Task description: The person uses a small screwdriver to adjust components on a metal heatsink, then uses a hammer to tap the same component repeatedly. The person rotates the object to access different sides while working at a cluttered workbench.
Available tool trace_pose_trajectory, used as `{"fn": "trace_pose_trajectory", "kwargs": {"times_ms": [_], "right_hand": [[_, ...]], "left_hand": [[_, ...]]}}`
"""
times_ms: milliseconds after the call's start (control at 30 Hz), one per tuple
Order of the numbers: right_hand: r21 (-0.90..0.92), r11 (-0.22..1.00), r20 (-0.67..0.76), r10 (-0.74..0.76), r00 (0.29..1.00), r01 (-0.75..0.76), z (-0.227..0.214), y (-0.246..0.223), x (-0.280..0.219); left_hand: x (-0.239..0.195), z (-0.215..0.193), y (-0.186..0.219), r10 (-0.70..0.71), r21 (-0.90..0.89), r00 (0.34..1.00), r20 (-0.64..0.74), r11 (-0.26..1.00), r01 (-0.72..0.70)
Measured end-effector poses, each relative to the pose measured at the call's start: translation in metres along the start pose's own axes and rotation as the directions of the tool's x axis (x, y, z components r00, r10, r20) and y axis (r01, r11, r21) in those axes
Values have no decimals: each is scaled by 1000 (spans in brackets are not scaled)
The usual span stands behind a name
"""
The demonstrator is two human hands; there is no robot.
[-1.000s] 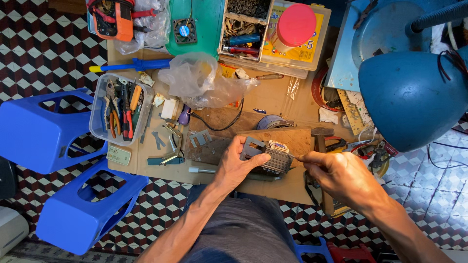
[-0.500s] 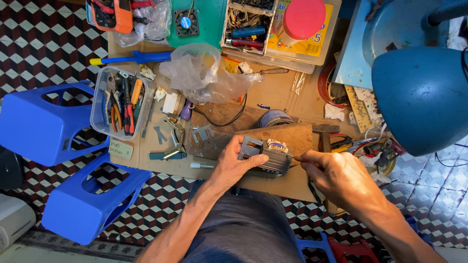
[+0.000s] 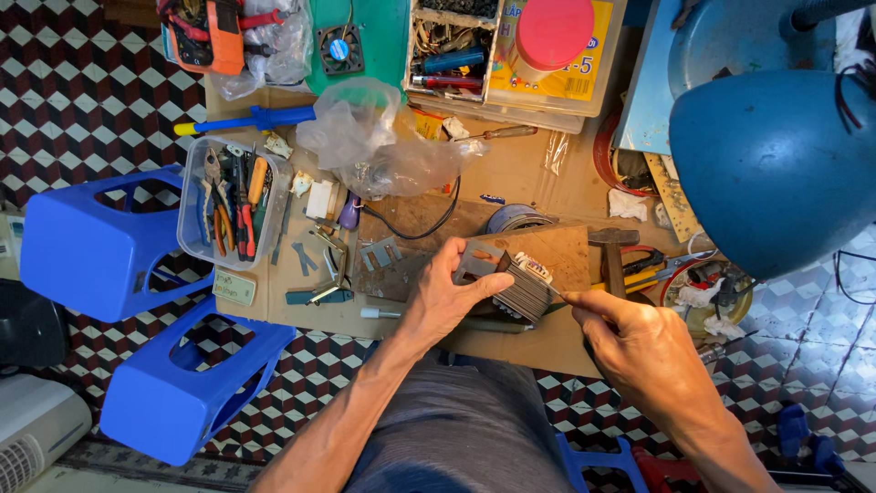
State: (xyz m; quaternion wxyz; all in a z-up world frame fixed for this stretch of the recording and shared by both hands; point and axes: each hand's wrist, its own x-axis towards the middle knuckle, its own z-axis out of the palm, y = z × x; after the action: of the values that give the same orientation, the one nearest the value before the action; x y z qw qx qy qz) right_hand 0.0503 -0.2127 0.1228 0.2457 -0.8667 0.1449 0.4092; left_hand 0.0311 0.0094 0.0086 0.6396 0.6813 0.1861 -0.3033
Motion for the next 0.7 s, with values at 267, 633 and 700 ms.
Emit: {"fn": "trace_pose_trajectory", "kwargs": {"times_ms": [267, 633, 700], "right_hand": [[-150, 958, -210, -273, 939, 245, 2, 16, 1], [-133, 960, -177, -266, 948, 245, -2, 20, 14], [-109, 957, -225, -287, 931, 268, 2, 18, 12]], "left_hand": [[19, 9, 17, 65, 41, 996, 54, 997, -67], [21, 6, 28, 0, 25, 992, 129, 1000, -3], [21, 7, 31, 4, 21, 992, 123, 1000, -6]]}}
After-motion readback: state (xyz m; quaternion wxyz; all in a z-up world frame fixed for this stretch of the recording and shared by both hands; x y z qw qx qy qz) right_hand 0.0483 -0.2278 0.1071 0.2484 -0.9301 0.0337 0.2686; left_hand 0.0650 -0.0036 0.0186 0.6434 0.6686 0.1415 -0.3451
